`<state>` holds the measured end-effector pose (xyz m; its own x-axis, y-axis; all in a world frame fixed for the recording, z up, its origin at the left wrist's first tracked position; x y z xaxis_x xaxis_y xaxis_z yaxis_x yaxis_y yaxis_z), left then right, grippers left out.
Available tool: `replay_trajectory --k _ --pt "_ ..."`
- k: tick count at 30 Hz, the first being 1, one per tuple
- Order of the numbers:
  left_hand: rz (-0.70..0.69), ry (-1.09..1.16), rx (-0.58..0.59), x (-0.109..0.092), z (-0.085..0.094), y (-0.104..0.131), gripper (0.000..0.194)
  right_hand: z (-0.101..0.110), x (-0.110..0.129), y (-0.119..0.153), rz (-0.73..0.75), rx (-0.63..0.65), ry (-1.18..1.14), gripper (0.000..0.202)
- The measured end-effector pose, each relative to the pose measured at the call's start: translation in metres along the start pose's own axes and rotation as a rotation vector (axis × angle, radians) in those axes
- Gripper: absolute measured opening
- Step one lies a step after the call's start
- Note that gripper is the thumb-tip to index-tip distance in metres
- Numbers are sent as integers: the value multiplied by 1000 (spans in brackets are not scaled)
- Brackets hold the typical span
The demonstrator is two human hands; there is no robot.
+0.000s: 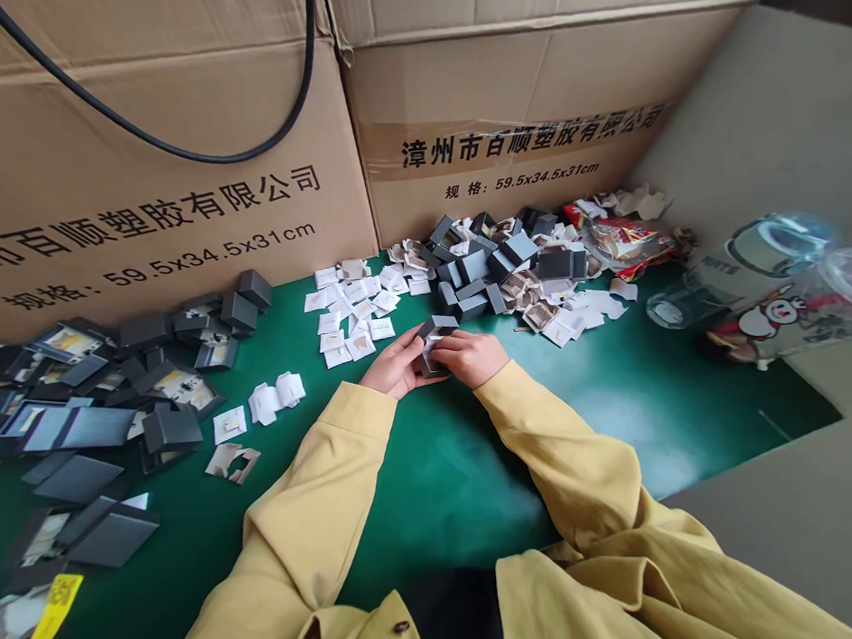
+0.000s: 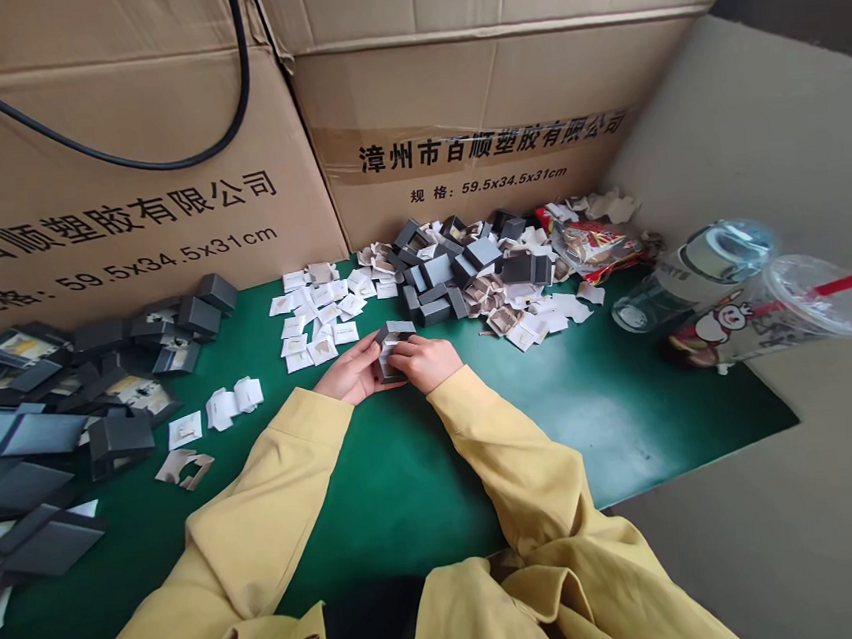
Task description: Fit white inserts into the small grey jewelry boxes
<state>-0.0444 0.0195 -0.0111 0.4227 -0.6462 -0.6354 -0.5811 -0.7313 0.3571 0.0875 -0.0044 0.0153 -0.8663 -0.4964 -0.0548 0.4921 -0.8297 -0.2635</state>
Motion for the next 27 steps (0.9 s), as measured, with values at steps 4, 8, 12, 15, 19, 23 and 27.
replay_trajectory --k 4,8,12,15,19,23,27 --pt "-10 -9 -10 1 1 0 33 -1 1 1 -13 52 -31 22" --pt "-41 -26 -13 1 2 0 35 -2 2 2 -41 52 -40 20" --pt "-66 -8 -28 0 3 0 35 2 2 2 -46 -87 -81 22" --pt "-94 26 -27 -2 2 -1 31 5 -1 2 -102 -238 -99 25" --pt "-98 44 -12 -2 3 -2 30 3 -2 3 -187 -332 -88 27" --pt "-92 29 -2 0 4 -2 31 3 0 3 -197 -363 -51 27" --pt "-87 26 -19 0 3 -2 31 6 1 2 -203 -386 10 24"
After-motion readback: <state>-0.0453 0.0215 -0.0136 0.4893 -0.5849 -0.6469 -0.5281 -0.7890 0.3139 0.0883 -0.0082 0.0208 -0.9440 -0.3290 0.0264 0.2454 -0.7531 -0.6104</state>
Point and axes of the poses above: each hand's wrist, its own y-axis away from the middle knuckle, its own z-axis out of the back of the hand, x = y × z, the point moved 3 cm from there along -y, towards the middle knuckle, and after that the axes turned 5 degrees about y, right-handed, at the moved point
